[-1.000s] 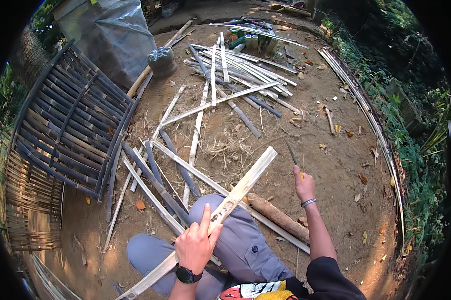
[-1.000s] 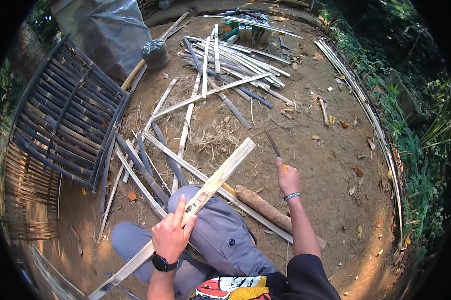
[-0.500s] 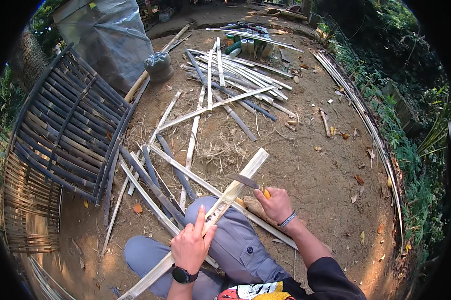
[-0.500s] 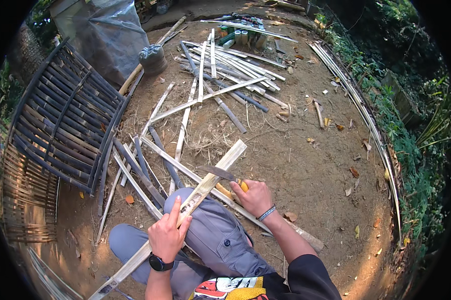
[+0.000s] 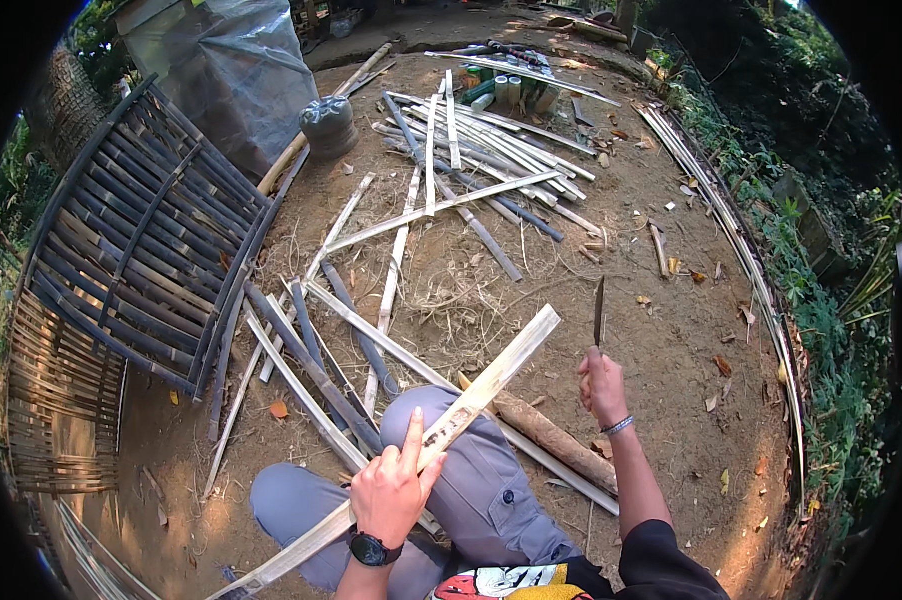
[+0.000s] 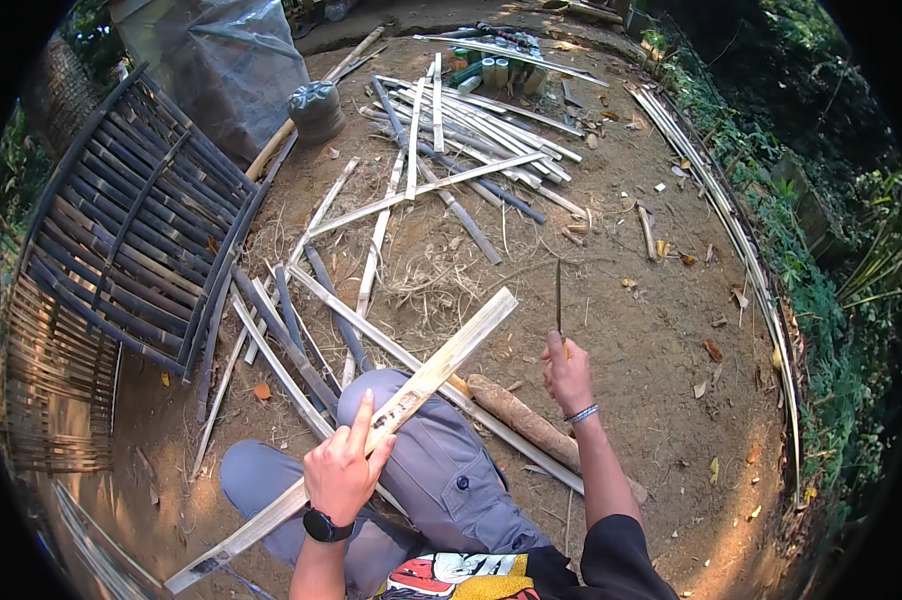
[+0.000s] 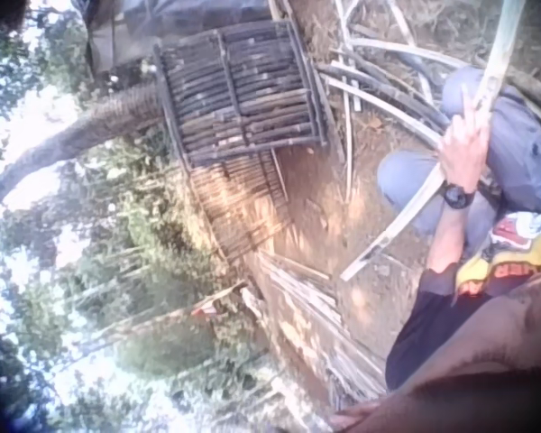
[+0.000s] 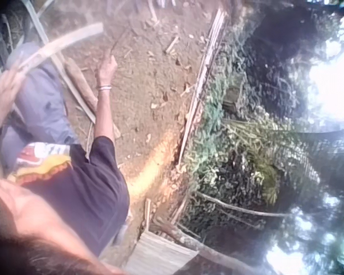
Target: The person uses a knife to shave and smooth the surface of a long bamboo strip by hand while sitting on the ground.
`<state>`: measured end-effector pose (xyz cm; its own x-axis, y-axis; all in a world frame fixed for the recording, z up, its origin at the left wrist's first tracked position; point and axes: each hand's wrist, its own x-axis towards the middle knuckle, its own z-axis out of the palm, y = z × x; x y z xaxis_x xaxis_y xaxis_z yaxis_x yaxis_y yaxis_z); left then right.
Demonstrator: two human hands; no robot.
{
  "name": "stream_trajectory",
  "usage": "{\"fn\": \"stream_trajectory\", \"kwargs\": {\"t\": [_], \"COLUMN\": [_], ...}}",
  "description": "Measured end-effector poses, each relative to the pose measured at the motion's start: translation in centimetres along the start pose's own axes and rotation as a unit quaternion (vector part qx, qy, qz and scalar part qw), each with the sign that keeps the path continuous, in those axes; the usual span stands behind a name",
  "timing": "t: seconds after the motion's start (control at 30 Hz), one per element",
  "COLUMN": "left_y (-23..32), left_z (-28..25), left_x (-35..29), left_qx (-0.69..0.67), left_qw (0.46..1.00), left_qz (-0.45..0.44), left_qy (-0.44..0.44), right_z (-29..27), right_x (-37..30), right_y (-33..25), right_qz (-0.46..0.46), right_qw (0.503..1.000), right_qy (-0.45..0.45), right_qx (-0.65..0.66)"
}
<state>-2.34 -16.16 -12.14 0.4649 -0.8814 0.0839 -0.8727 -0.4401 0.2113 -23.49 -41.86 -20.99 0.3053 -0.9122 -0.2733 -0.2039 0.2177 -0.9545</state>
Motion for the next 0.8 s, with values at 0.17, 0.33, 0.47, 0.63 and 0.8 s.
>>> {"fn": "stream_trajectory", "kwargs": {"t": [0.17,0.33,0.47,0.63,0.8], "left_y": [0.2,-0.4,-1.1,-0.6,1.7], "left_z": [0.1,-0.3,-0.2,0.8,2.9], "left_x": [0.2,-1.5,-3.4,-12.1,-16.1], "left_qx": [-0.028,-0.022,0.036,-0.110,-0.790], "left_qw": [0.997,0.989,0.977,0.949,0.539], "left_qz": [0.017,0.068,0.076,0.064,-0.277], "left_qy": [0.072,0.133,0.196,0.289,0.098], "right_z": [5.9,10.6,13.9,14.6,14.2], "right_x": [-4.8,-4.4,-3.6,-4.0,-4.4], "right_y": [-2.7,-4.1,-4.9,-4.7,-4.6], "right_qz": [0.051,0.055,0.005,-0.030,-0.055], "right_qw": [0.969,0.945,0.957,0.966,0.967], "right_qy": [-0.164,-0.158,-0.157,-0.121,-0.116], "right_qx": [0.179,0.282,0.242,0.226,0.219]}}
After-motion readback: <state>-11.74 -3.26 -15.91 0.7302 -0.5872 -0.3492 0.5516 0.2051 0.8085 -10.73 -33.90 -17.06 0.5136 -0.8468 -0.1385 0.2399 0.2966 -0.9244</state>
